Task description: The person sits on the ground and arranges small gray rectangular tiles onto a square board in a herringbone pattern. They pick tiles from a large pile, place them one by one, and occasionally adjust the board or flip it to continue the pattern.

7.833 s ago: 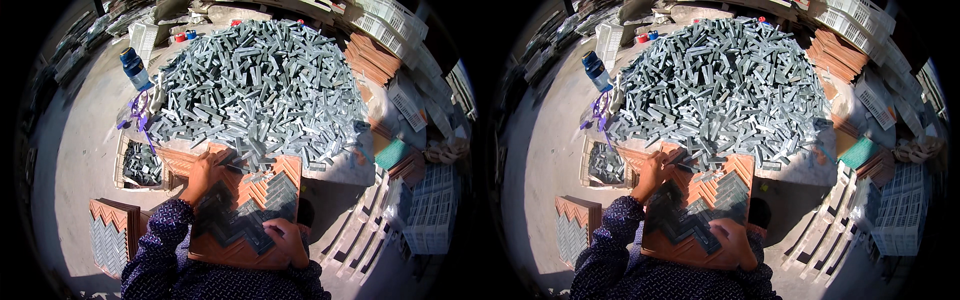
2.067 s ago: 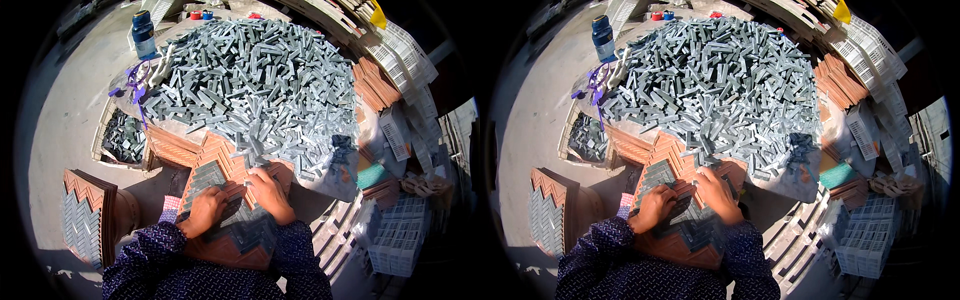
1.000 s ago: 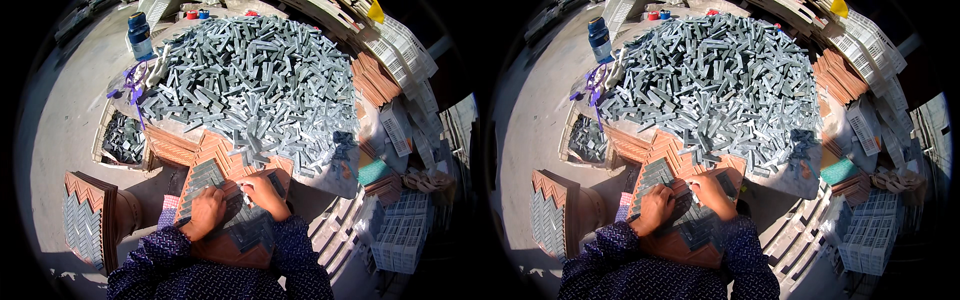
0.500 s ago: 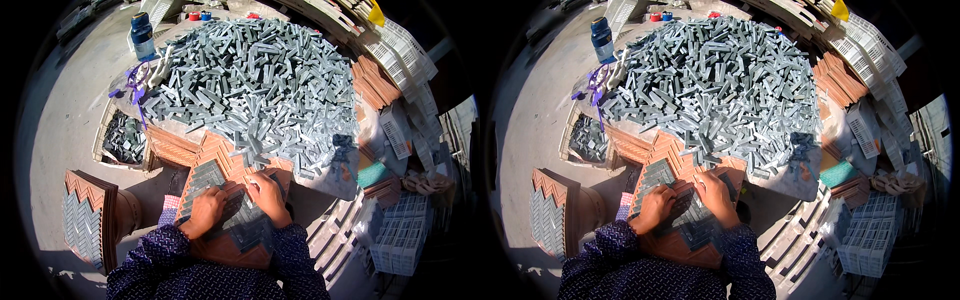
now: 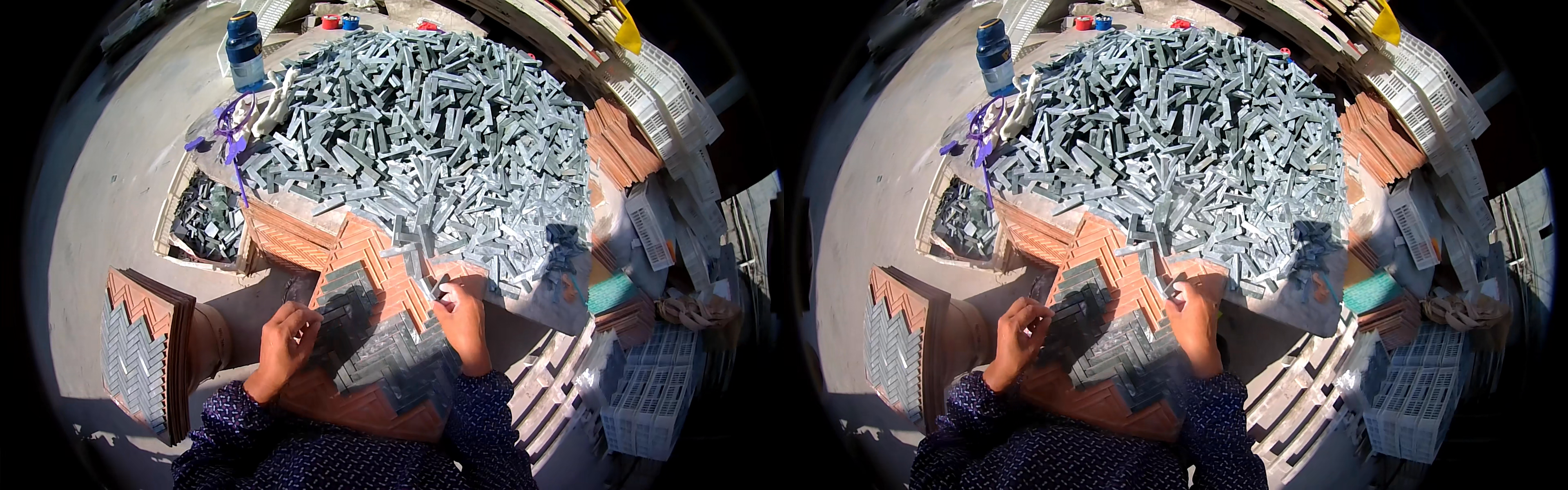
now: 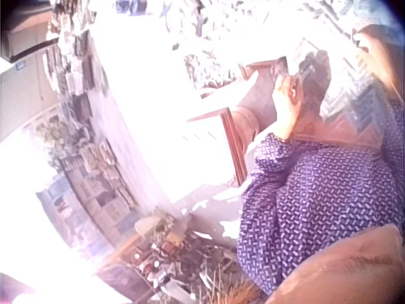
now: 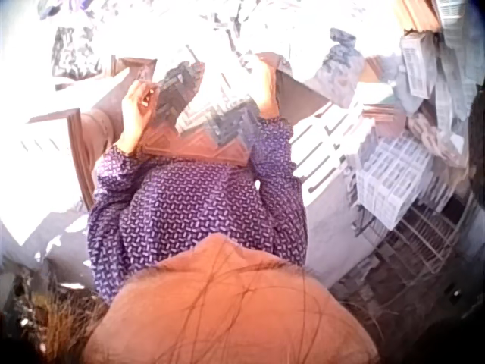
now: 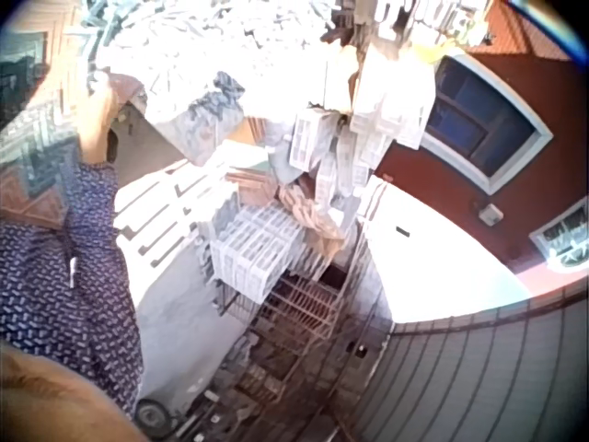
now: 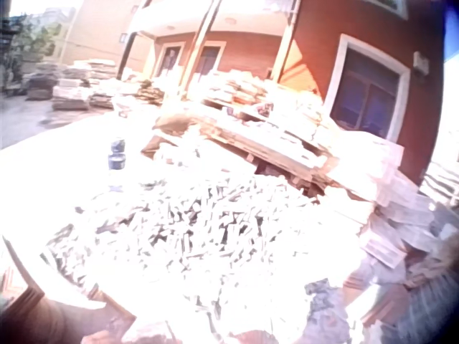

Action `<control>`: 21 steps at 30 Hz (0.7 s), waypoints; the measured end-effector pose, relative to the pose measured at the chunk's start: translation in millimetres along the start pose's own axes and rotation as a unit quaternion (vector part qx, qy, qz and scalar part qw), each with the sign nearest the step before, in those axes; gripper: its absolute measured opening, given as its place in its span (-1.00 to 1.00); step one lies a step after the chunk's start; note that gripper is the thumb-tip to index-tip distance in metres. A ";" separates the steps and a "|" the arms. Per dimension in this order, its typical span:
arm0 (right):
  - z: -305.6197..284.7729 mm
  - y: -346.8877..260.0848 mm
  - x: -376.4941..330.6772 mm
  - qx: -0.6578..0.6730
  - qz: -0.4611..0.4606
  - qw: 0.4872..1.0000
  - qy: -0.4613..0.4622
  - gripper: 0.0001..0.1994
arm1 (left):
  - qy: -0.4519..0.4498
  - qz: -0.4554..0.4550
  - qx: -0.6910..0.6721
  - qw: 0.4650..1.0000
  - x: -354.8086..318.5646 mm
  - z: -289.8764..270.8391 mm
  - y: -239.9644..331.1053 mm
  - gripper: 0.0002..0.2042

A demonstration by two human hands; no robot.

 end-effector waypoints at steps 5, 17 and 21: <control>-1.8 -24.0 -15.2 0.086 -0.095 0.991 -0.041 -0.76 | 0.004 -0.013 0.015 1.000 -10.2 -3.7 -18.9 -0.87; 20.3 -44.9 13.3 0.005 -0.251 0.957 -0.147 -0.77 | -0.024 0.023 -0.004 0.999 -14.5 4.2 -9.3 -0.85; 27.3 -52.7 15.2 0.028 -0.269 0.952 -0.143 -0.77 | -0.016 0.039 0.006 0.999 -16.3 7.1 -10.0 -0.85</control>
Point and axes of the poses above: each hand's wrist, its own x-axis towards the middle knuckle, its own z-axis out of the palm, y = z × x, the point moved 4 cm from there along x, towards the middle knuckle, and after that the axes turned 14 degrees about -z, right-handed, at the moved point
